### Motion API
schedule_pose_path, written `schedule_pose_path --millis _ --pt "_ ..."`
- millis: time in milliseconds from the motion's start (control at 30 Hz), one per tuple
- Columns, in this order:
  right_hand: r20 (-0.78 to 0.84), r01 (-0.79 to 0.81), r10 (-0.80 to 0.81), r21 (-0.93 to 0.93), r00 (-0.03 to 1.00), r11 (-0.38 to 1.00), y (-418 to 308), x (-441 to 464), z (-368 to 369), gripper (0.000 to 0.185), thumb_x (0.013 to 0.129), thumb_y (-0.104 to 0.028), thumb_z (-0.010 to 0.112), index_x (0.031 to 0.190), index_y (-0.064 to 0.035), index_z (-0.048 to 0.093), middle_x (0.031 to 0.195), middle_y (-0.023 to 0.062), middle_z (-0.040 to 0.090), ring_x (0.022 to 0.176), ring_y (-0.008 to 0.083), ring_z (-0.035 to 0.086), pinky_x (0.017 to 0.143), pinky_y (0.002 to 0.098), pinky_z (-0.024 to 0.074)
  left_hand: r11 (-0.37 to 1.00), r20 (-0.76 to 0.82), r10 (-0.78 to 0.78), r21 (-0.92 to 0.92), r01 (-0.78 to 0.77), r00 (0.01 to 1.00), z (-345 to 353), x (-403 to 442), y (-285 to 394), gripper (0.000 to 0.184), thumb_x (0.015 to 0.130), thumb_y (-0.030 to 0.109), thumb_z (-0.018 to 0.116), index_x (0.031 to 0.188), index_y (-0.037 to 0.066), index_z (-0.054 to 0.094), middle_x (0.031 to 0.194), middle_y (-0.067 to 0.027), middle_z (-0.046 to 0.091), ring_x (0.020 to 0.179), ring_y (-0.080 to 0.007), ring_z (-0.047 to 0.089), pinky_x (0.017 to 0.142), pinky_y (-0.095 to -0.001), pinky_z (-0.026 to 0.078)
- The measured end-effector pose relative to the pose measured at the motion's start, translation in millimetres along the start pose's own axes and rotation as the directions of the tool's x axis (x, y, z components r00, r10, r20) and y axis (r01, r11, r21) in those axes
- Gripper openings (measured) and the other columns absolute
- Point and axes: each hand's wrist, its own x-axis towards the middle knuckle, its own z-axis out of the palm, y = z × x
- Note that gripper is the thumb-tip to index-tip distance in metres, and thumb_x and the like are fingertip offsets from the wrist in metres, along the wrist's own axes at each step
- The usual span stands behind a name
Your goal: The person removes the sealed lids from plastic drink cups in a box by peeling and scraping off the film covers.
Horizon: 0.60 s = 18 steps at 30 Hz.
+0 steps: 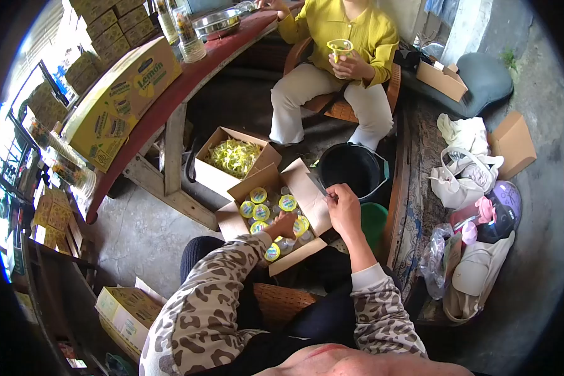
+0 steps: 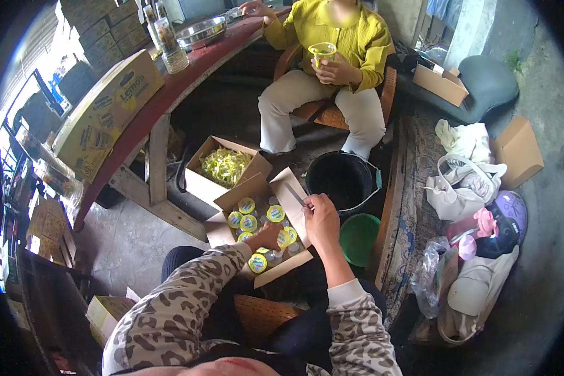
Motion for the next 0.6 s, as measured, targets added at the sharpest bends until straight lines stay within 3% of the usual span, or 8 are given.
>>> schedule_pose_path --millis 200,267,300,367,467,500,567,600 --pt "-0.062 -0.009 0.011 0.024 0.998 1.000 -1.5 -0.3 -13.8 0.015 0.079 -0.002 0.072 0.093 -0.0034 0.064 0.088 0.0105 0.062 0.081 0.0296 0.063 0.072 0.0402 0.0500 0.997 -0.116 0.068 -0.024 -0.072 0.991 -133.1 -27.1 11.9 0.083 0.056 0.035 0.084 0.128 0.004 0.056 0.122 -0.0231 0.061 0.115 -0.0402 0.055 0.101 -0.0456 0.043" --pt "-0.082 -0.003 0.005 0.032 0.997 0.999 -4.8 -0.7 -16.6 0.016 0.079 -0.002 0.072 0.093 -0.0039 0.065 0.088 0.0106 0.062 0.081 0.0295 0.064 0.073 0.0397 0.0500 0.971 -0.225 0.071 -0.208 -0.119 0.972 -176.6 -50.4 23.1 0.079 0.061 0.030 0.081 0.130 0.001 0.054 0.124 -0.0209 0.060 0.117 -0.0338 0.057 0.103 -0.0414 0.044" --pt "-0.090 0.000 0.003 0.034 0.996 0.999 -6.3 -1.4 -17.3 0.016 0.079 -0.002 0.072 0.093 -0.0039 0.065 0.088 0.0106 0.062 0.081 0.0295 0.064 0.073 0.0397 0.0500 0.972 -0.228 0.075 -0.201 -0.123 0.971 -189.7 -62.5 24.6 0.079 0.061 0.030 0.081 0.130 0.001 0.054 0.124 -0.0209 0.060 0.117 -0.0338 0.057 0.103 -0.0414 0.044" --pt "-0.094 0.013 -0.009 0.040 0.996 0.999 -7.5 -0.6 -18.8 0.014 0.079 -0.003 0.071 0.092 -0.0033 0.065 0.087 0.0111 0.062 0.082 0.0305 0.064 0.073 0.0403 0.0501 0.863 -0.432 0.082 -0.419 -0.281 0.898 -215.0 -84.7 25.9 0.076 0.067 0.022 0.080 0.134 0.003 0.051 0.130 -0.0176 0.056 0.114 -0.0296 0.059 0.098 -0.0386 0.049" --pt "-0.113 0.037 -0.033 0.040 0.993 0.999 -12.4 -2.7 -17.9 0.013 0.079 -0.005 0.071 0.090 -0.0029 0.064 0.086 0.0115 0.062 0.082 0.0316 0.064 0.073 0.0413 0.0499 0.517 -0.406 -0.031 -0.789 -0.333 0.914 -255.5 -131.8 50.7 0.070 0.078 0.010 0.070 0.142 0.001 0.041 0.134 -0.0162 0.053 0.116 -0.0289 0.059 0.100 -0.0378 0.048" --pt "-0.103 0.050 -0.046 0.036 0.994 0.998 -13.9 -1.5 -15.9 0.013 0.079 -0.005 0.071 0.090 -0.0029 0.064 0.086 0.0115 0.062 0.082 0.0316 0.064 0.073 0.0413 0.0499 0.511 -0.416 -0.041 -0.790 -0.339 0.909 -258.3 -142.6 53.6 0.070 0.078 0.010 0.070 0.142 0.001 0.041 0.134 -0.0162 0.053 0.116 -0.0289 0.059 0.100 -0.0378 0.048" --pt "-0.084 0.039 -0.038 0.012 0.996 0.999 -13.6 -3.9 -12.3 0.012 0.079 -0.005 0.071 0.089 -0.0028 0.064 0.086 0.0113 0.062 0.081 0.0320 0.064 0.073 0.0417 0.0499 -0.187 -0.551 0.010 -0.821 -0.540 0.834 -256.5 -159.0 60.0 0.067 0.081 0.008 0.067 0.142 0.000 0.041 0.135 -0.0181 0.052 0.118 -0.0288 0.058 0.102 -0.0405 0.047" --pt "-0.086 0.036 -0.036 -0.001 0.996 0.999 -11.6 -7.0 -10.9 0.012 0.079 -0.005 0.071 0.089 -0.0028 0.064 0.086 0.0113 0.062 0.081 0.0320 0.064 0.073 0.0417 0.0499 -0.231 -0.595 -0.035 -0.777 -0.585 0.803 -255.3 -162.2 66.3 0.063 0.082 0.008 0.067 0.139 -0.003 0.042 0.133 -0.0176 0.054 0.116 -0.0267 0.059 0.101 -0.0406 0.047"
